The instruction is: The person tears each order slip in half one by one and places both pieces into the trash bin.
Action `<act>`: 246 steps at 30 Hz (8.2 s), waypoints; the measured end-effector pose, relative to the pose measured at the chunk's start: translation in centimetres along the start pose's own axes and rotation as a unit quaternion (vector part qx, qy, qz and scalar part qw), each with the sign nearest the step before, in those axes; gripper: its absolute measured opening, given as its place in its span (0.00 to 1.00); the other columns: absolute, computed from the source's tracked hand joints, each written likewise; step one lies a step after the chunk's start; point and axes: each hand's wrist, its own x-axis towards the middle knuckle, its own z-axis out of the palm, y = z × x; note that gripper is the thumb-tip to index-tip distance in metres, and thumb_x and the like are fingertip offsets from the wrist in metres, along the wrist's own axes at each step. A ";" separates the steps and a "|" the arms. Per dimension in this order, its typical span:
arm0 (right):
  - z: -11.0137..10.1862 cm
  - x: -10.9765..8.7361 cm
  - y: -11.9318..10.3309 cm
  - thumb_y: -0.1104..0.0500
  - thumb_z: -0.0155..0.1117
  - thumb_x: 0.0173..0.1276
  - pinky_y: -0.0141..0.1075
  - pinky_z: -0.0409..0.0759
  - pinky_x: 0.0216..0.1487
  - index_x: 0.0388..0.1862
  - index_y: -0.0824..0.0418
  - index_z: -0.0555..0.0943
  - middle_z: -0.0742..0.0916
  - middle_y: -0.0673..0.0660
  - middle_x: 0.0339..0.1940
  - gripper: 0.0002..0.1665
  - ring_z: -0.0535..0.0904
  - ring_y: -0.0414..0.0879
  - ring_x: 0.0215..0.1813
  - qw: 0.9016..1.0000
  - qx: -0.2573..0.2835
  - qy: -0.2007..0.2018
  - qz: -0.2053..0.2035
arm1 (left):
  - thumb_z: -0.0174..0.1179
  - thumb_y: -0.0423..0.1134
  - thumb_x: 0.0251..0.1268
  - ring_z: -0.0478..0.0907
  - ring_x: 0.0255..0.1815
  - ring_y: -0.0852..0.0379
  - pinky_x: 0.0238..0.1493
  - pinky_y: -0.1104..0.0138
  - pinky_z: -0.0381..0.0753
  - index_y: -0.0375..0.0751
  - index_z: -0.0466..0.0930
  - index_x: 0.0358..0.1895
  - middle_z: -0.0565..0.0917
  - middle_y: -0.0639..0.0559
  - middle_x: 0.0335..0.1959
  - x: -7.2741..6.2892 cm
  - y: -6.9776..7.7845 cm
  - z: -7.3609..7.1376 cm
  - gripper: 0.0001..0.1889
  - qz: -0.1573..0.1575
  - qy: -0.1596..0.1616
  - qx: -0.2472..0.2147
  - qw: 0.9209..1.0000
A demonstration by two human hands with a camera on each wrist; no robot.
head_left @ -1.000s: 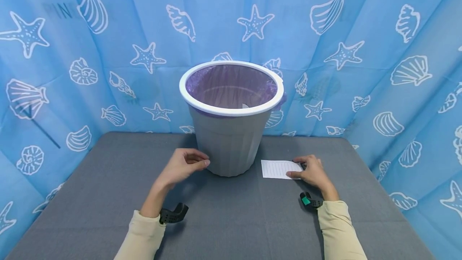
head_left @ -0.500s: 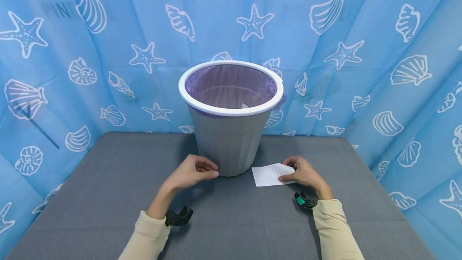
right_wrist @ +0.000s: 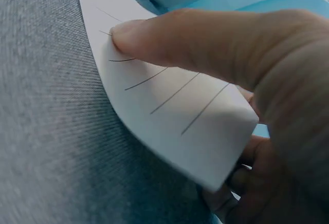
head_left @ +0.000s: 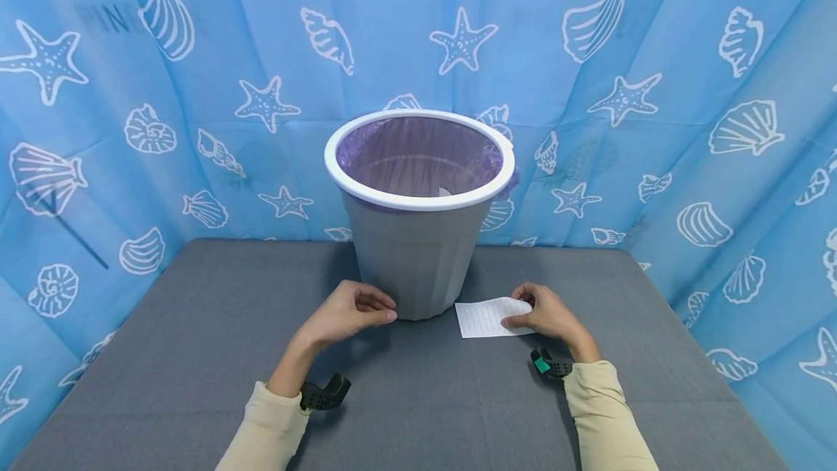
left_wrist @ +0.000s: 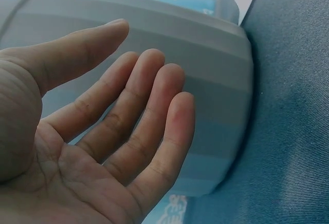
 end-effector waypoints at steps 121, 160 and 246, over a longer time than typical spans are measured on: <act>5.8 -0.4 -13.8 0.62 0.74 0.66 0.36 0.79 0.43 0.36 0.61 0.90 0.90 0.51 0.34 0.03 0.83 0.47 0.40 0.966 0.189 0.042 -0.172 | 0.64 0.35 0.70 0.81 0.37 0.54 0.40 0.60 0.80 0.36 0.90 0.42 0.88 0.49 0.38 0.5 2.4 3.4 0.07 0.062 0.111 0.015 0.992; 5.8 -0.8 -14.3 0.67 0.73 0.65 0.37 0.83 0.43 0.36 0.63 0.90 0.90 0.54 0.33 0.02 0.84 0.44 0.36 0.958 0.191 0.099 -0.192 | 0.66 0.37 0.69 0.82 0.24 0.56 0.25 0.67 0.80 0.31 0.89 0.42 0.87 0.46 0.30 0.5 2.4 3.2 0.11 0.026 0.152 -0.043 0.987; -22.5 6.7 -18.0 0.62 0.75 0.65 0.27 0.78 0.34 0.38 0.57 0.91 0.86 0.47 0.39 0.03 0.78 0.42 0.43 0.944 0.250 0.202 -0.073 | 0.64 0.49 0.71 0.76 0.46 0.58 0.41 0.70 0.81 0.33 0.71 0.71 0.75 0.52 0.55 3.1 19.2 -20.2 0.32 -0.063 0.294 0.001 0.954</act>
